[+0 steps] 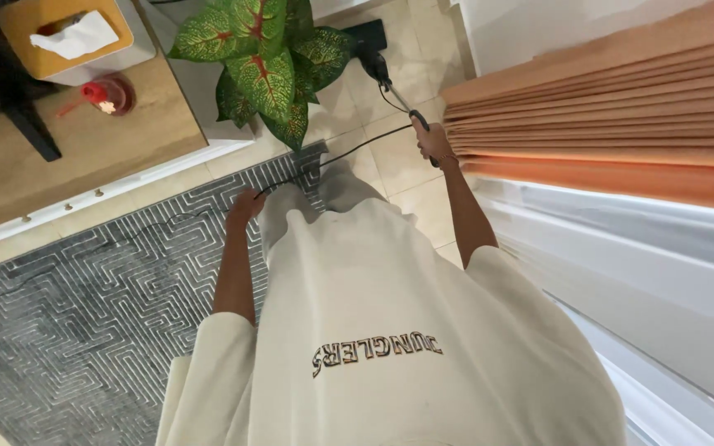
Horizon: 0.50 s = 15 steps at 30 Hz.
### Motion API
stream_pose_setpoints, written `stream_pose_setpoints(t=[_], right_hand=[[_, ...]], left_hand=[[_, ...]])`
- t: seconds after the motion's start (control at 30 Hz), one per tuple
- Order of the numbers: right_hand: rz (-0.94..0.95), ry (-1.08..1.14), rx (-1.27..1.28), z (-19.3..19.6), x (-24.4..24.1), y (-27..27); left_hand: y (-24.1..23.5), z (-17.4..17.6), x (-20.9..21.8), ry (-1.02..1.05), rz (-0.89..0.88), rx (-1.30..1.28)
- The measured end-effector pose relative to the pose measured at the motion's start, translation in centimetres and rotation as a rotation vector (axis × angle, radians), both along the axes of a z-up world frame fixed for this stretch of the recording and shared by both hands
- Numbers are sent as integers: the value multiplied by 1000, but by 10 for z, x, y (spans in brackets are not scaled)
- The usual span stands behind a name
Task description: Vacuuming a rug and organizing throw pillows on a sofa.
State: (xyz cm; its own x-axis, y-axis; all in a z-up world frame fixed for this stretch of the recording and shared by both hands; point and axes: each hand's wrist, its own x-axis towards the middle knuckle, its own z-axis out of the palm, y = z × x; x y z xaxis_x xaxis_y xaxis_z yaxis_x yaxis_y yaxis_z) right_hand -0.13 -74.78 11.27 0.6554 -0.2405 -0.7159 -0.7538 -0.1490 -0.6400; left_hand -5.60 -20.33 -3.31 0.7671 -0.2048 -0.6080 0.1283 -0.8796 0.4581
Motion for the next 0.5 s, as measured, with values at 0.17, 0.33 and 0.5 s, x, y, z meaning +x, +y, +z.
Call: stream_pose_setpoints(t=[0.17, 0.33, 0.5], right_hand=[[33, 26, -150, 0, 5, -15], [118, -18, -264, -2, -12, -43], [317, -103, -393, -15, -48, -85]], left_hand=[[-15, 4, -37, 45, 181, -160], [-45, 0, -62, -26, 207, -152], [-77, 27, -91, 36, 248, -214]])
